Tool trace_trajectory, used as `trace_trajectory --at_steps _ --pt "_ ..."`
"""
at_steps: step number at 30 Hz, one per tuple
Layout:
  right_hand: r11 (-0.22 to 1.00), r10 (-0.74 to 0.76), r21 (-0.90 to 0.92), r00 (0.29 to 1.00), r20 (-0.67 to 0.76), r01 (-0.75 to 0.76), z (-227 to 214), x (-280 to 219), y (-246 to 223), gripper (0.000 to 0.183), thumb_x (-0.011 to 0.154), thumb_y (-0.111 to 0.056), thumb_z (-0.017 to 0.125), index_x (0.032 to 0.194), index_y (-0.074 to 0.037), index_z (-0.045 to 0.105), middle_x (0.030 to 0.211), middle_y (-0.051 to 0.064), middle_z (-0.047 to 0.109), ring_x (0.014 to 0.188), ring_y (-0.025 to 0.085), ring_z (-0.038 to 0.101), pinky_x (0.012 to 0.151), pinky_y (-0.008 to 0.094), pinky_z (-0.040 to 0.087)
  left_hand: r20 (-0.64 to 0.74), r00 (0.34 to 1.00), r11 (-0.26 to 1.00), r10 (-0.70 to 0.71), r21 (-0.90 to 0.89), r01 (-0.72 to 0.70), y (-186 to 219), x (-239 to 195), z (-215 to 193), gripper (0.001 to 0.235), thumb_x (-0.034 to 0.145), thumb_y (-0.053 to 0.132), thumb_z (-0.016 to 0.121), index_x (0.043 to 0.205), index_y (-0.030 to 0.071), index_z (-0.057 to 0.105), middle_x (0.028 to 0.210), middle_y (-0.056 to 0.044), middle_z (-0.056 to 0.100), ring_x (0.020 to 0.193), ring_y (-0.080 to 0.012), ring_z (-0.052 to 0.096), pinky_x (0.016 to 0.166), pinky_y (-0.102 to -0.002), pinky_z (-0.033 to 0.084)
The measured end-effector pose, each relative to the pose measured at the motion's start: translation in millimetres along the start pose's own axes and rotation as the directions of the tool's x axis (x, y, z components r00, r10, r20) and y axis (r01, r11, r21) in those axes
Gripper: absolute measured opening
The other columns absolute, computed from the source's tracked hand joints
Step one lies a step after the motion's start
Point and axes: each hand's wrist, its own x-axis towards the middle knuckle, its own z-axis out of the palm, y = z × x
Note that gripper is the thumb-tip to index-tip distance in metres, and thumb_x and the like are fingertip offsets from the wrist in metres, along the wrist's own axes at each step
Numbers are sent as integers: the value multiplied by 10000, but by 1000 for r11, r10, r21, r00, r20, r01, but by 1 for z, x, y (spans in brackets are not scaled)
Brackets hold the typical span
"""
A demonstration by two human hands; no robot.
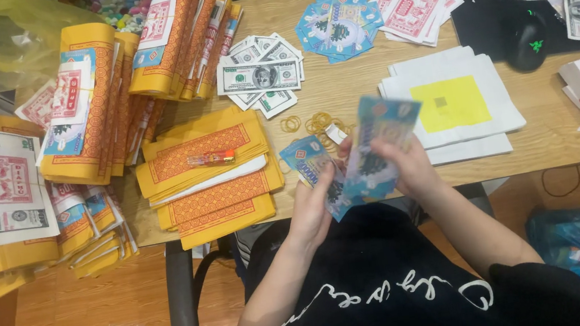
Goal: The person repeatedly picks up small blue paper money sheets from a table, fans them in hand, and places them into a growing stack. The person also briefly handles a yellow paper sheet and a red paper money sheet, adding them to the stack. The table contains many stacks of yellow and red paper money, rubber bands, and a computer mouse.
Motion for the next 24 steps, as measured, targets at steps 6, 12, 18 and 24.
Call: trace_trajectory --at_steps 6,12,18,24 --pt "935 -39 352 999 -22 45 -14 10 -7 201 859 -20 545 1028 89 539 876 358 645 755 462 701 673 572 587 14 995 988 -102 -113 103 -18 8 -17 362 799 -67 631 1157 -70 583 901 -172 662 849 -274 694 765 -431 589" --pt "936 -217 305 970 107 176 12 5 -29 256 879 -79 533 1071 86 497 860 394 629 769 480 703 690 535 594 -41 983 982 -178 -68 175 -20 -5 -1 403 743 -103 640 1139 -100 561 928 -182 649 827 -277 678 733 -425 581" --pt "932 -351 170 911 216 319 43 -5 -25 248 841 8 556 1054 134 547 793 311 669 751 342 715 716 438 591 -50 985 986 -166 -4 166 -35 10 -20 303 848 99 704 1102 -36 609 926 -101 663 861 -196 674 754 -360 567" --pt "930 -365 19 915 170 367 71 -14 -27 206 827 29 633 1027 78 636 847 189 695 807 197 655 774 394 563 33 999 998 -44 52 42 -15 -2 -2 386 852 -46 570 1238 -59 562 1124 -141 601 1080 -240 594 933 -414 515"
